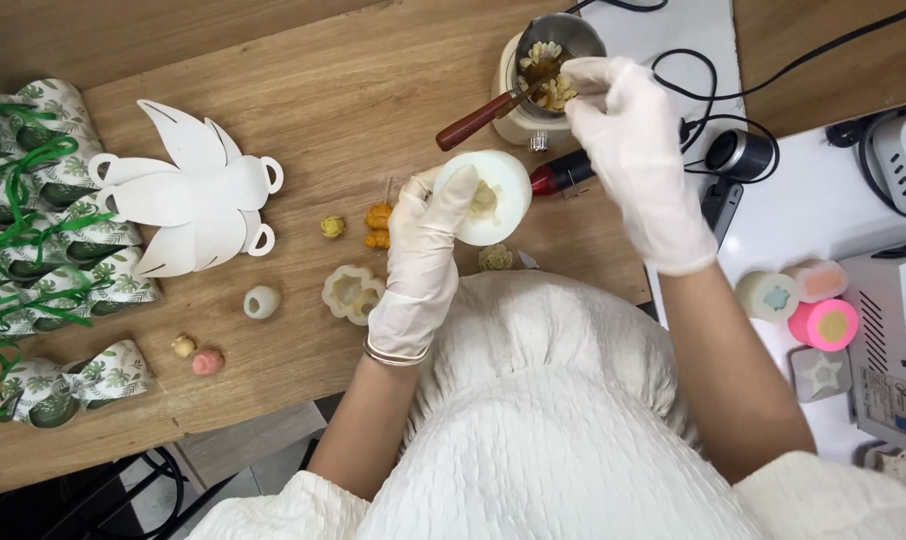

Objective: The person demolds shaped wax candles from silicone molds by flexing and peeling the molds, sets the finished candles on the table, and places one candle onto a wooden shelf. They then press a wax piece into a pink silicone mold and continue flexing the mold to release the candle.

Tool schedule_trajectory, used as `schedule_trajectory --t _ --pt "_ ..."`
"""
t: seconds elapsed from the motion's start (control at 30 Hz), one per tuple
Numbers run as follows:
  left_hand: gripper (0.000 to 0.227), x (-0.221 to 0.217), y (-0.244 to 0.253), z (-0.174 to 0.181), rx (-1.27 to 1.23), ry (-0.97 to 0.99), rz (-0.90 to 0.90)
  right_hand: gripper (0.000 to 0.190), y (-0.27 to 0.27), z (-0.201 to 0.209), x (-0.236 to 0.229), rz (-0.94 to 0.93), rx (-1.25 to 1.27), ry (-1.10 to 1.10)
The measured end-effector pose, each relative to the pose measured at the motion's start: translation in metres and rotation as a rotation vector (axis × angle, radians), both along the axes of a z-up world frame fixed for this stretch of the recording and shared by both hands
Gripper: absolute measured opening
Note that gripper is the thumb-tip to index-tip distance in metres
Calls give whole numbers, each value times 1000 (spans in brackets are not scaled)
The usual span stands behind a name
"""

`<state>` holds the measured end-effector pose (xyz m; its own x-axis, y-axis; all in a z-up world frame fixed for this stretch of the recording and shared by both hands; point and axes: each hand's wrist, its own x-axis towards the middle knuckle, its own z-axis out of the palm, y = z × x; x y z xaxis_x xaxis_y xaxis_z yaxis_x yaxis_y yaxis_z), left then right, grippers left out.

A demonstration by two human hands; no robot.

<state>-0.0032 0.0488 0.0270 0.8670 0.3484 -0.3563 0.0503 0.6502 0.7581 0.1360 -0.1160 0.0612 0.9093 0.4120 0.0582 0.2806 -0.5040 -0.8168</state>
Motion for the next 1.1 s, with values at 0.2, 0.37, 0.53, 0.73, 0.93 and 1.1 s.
schedule_trajectory --t 0.2,0.37,0.53,0.73,0.93,1.1 --pt "47 8 -14 -9 -41 -7 110 17 24 45 -107 -17 317 -44" --pt "41 5 -32 -15 3 -21 200 21 15 23 -112 -90 46 -348" --pt "36 3 -45 -30 38 -18 197 22 -1 13 -109 -23 -53 -265" --pt "35 3 -51 -14 130 -61 145 26 -10 29 -115 -17 -110 -237" --pt "35 2 -56 -2 177 -101 76 23 -23 20 -116 -33 -171 -327" --pt "33 1 -61 -3 105 -126 74 26 -33 18 -110 51 -184 -200"
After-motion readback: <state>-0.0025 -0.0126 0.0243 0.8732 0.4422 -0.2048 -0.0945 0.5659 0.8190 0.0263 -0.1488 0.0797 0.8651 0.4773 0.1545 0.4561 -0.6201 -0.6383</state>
